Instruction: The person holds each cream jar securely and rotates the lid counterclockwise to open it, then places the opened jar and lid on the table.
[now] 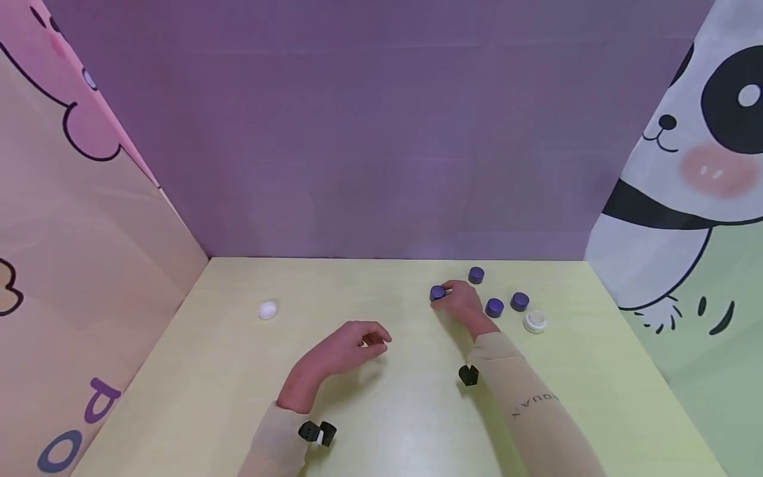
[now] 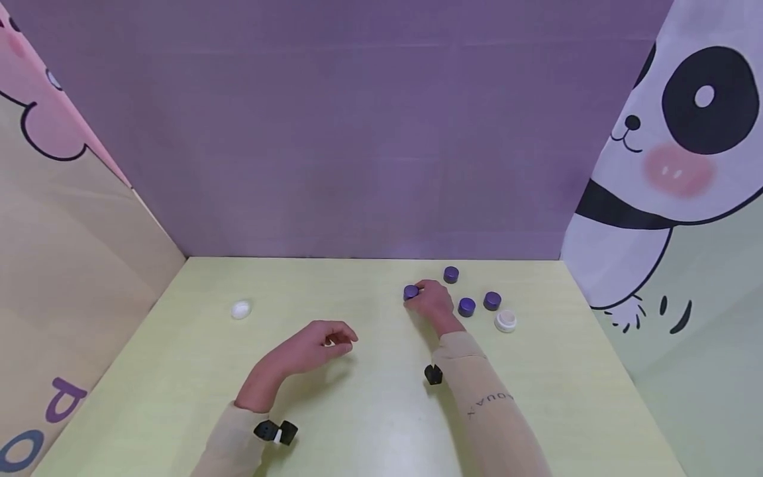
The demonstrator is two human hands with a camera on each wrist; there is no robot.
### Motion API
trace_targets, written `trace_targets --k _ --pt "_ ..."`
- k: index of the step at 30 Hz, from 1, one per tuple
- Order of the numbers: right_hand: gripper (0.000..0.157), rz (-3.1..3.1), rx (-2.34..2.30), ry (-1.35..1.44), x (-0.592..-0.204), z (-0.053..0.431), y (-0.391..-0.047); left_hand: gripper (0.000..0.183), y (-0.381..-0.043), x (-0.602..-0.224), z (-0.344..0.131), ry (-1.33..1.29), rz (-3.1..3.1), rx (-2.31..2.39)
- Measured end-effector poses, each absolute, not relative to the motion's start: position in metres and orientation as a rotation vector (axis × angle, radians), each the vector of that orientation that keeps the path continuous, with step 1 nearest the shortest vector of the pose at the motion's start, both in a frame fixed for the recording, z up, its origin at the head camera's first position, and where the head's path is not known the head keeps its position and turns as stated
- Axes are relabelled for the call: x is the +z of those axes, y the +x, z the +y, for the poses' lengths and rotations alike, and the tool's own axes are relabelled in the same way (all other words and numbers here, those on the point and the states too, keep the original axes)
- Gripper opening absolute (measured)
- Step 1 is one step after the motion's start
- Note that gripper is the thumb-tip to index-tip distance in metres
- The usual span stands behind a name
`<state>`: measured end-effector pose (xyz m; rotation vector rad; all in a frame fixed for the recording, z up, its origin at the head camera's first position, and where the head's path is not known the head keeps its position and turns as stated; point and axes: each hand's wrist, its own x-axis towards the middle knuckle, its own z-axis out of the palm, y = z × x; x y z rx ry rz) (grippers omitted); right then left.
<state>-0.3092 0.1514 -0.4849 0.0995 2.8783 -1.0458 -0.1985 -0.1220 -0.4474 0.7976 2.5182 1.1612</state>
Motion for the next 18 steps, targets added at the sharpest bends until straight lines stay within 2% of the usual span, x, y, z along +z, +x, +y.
trace_targets --k 10,18 --pt "0.045 2.891 -1.051 0.074 -0.486 0.152 -0.311 0.022 -0.200 -0.447 -0.127 0.782 2.524 1.172" --pt "0.040 2.912 -1.136 -0.052 -0.484 0.160 -0.301 0.022 -0.199 -0.444 -0.129 0.813 2.517 1.182"
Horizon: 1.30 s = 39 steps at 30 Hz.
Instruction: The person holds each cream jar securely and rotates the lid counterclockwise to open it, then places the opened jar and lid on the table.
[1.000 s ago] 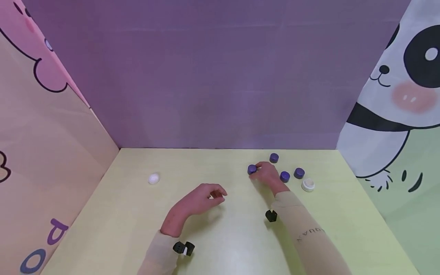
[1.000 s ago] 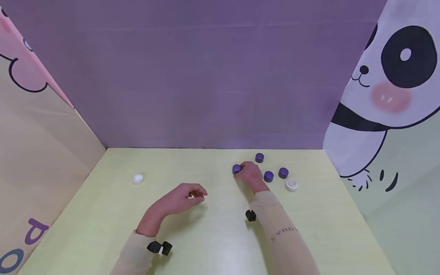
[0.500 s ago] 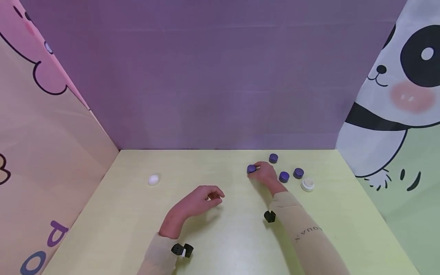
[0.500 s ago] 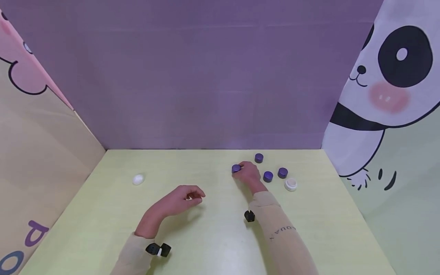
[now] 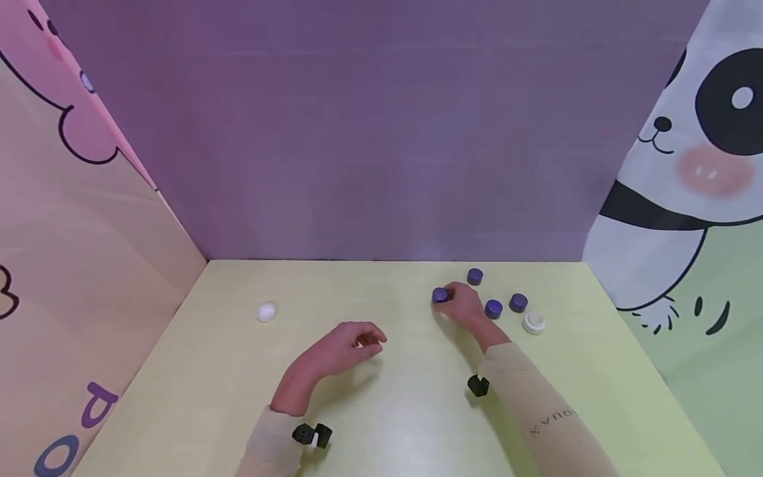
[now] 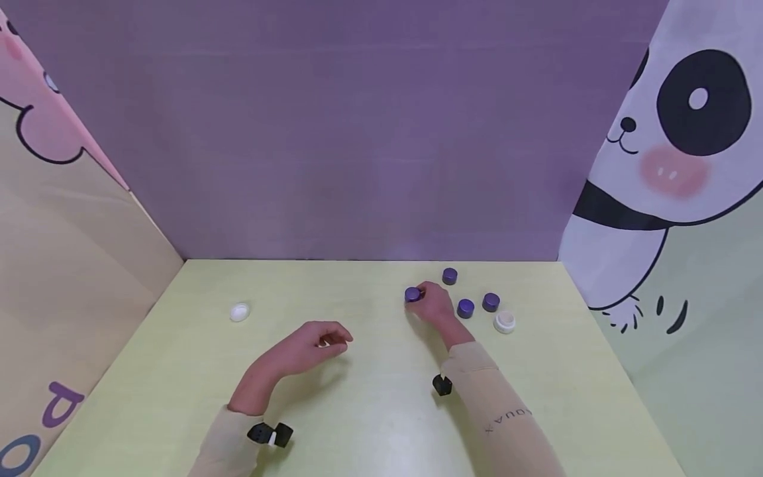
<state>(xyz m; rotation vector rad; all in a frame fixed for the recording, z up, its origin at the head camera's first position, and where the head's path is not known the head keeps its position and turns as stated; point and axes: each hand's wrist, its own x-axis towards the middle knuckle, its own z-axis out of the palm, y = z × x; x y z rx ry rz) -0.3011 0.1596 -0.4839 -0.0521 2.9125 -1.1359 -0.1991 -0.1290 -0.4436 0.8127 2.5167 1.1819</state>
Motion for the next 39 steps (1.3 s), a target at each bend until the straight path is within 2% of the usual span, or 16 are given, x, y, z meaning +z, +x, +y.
trace_targets --k 12,29,34,39 --pt "0.040 2.907 -1.377 -0.263 -0.467 0.153 -0.264 0.018 -0.197 -0.440 -0.133 0.781 2.526 1.231" --pt "0.037 2.807 -1.526 -0.332 -0.421 0.139 -0.189 0.015 -0.183 -0.414 -0.125 0.868 2.503 1.278" --pt "0.036 2.773 -1.567 -0.408 -0.415 0.134 -0.176 0.019 -0.178 -0.405 -0.122 0.921 2.548 1.277" --pt "0.037 2.733 -1.572 -0.507 -0.409 0.129 -0.165 0.033 -0.170 -0.404 -0.119 0.959 2.617 1.316"
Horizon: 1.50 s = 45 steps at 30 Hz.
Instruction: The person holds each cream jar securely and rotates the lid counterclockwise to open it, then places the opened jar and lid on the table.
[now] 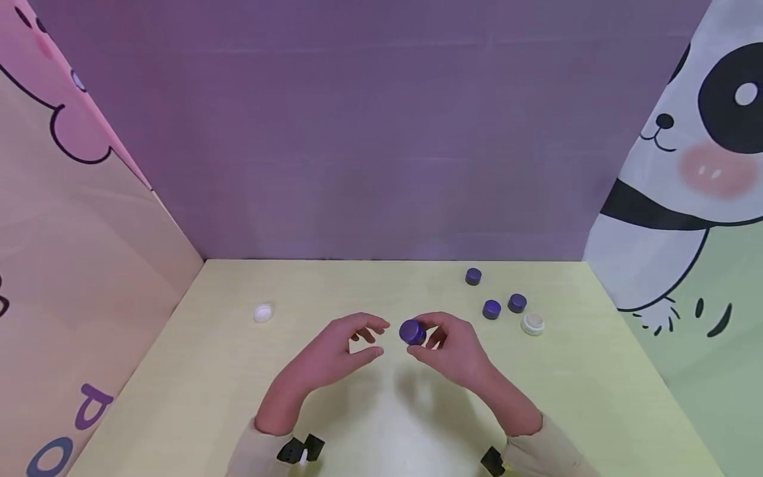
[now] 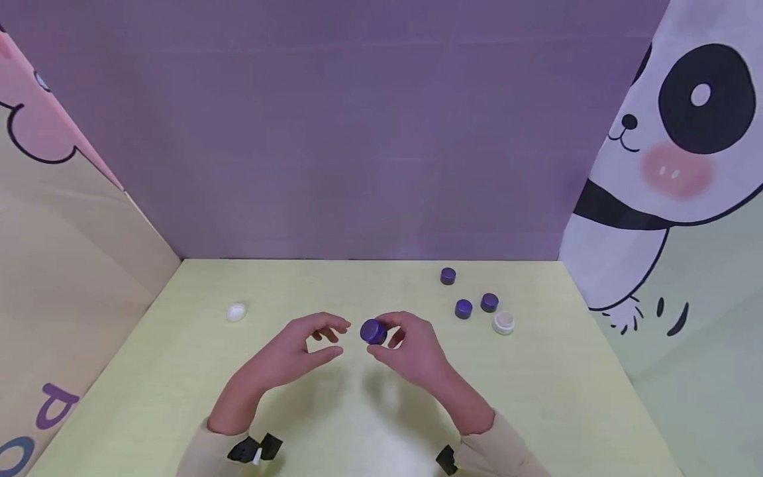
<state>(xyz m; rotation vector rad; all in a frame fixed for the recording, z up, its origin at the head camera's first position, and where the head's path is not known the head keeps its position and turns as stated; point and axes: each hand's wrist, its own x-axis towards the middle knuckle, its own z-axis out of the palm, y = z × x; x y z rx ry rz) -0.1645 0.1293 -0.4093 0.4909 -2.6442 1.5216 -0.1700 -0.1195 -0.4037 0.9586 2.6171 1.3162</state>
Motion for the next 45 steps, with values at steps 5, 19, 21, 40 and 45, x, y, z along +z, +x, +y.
trace_targets --k 5,19,21,40,45 --pt "0.035 -2.641 1.518 0.589 -0.409 0.127 -0.158 0.046 -0.162 -0.405 -0.116 1.059 2.660 1.312" --pt "0.033 -2.692 1.453 0.726 -0.413 0.120 -0.150 0.052 -0.153 -0.412 -0.115 1.096 2.738 1.178" --pt "0.033 -2.705 1.440 0.733 -0.413 0.119 -0.150 0.051 -0.152 -0.412 -0.114 1.112 2.750 1.163" --pt "0.033 -2.749 1.350 0.846 -0.419 0.114 -0.144 0.039 -0.153 -0.414 -0.111 1.239 2.807 1.053" --pt "0.033 -2.746 1.335 0.915 -0.420 0.117 -0.145 0.037 -0.152 -0.414 -0.111 1.229 2.806 1.011"
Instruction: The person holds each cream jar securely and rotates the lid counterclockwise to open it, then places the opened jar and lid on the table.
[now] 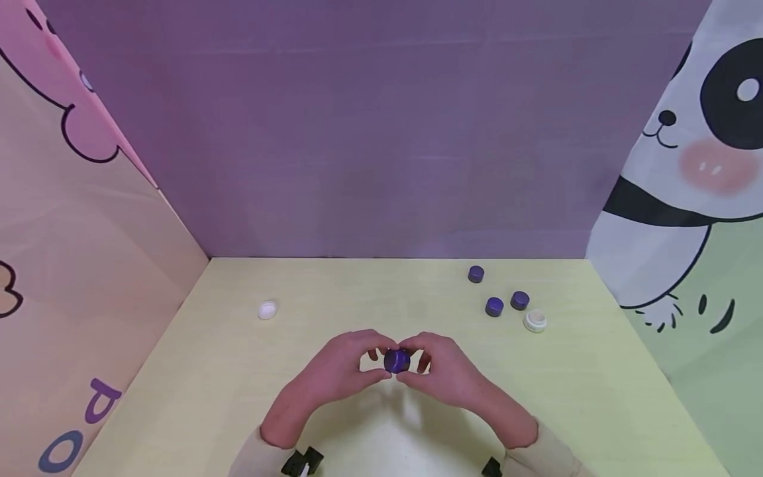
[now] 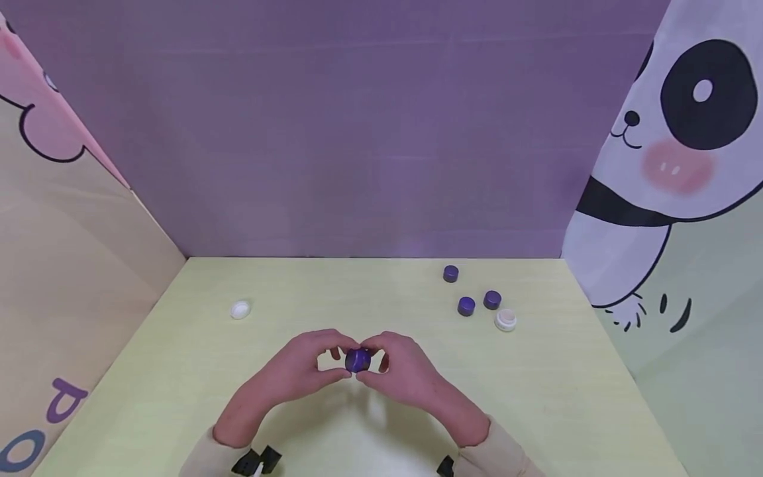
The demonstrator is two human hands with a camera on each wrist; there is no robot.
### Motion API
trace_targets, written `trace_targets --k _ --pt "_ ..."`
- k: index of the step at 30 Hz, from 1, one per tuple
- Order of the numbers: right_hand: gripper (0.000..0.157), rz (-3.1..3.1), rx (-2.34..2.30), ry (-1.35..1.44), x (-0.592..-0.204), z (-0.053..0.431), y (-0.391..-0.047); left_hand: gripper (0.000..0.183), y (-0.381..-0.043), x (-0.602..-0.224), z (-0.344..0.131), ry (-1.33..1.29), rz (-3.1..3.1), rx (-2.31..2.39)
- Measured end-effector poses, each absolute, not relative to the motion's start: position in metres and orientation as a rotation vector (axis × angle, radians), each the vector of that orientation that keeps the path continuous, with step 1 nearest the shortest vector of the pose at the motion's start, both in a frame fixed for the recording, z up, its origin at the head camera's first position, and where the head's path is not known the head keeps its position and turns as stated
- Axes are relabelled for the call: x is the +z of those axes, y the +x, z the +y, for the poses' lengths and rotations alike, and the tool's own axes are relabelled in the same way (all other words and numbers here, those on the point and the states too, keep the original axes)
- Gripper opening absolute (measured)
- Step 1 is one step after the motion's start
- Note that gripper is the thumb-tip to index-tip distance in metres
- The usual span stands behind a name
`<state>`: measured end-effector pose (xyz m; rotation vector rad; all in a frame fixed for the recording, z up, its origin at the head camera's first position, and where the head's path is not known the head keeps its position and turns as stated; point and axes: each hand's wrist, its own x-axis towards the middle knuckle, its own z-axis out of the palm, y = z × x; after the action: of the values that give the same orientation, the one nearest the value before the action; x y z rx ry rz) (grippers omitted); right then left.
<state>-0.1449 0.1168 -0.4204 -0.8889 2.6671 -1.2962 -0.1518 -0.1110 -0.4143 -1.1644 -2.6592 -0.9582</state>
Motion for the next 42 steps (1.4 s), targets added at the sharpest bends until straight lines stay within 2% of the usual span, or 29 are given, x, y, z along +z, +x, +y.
trace_targets --k 10,17,26,42 --pt "0.026 2.703 -1.216 -0.980 -0.421 0.118 -0.149 0.035 -0.152 -0.417 -0.110 -1.146 -2.675 -0.999" --pt "0.028 2.796 -1.244 -0.962 -0.422 0.116 -0.148 0.031 -0.151 -0.417 -0.110 -1.049 -2.709 -0.955" --pt "0.031 2.823 -1.282 -0.931 -0.427 0.115 -0.150 0.044 -0.151 -0.420 -0.109 -0.935 -2.717 -0.778" --pt "0.032 2.730 -1.372 -0.911 -0.432 0.116 -0.154 0.041 -0.151 -0.427 -0.107 -1.136 -2.403 -0.800"
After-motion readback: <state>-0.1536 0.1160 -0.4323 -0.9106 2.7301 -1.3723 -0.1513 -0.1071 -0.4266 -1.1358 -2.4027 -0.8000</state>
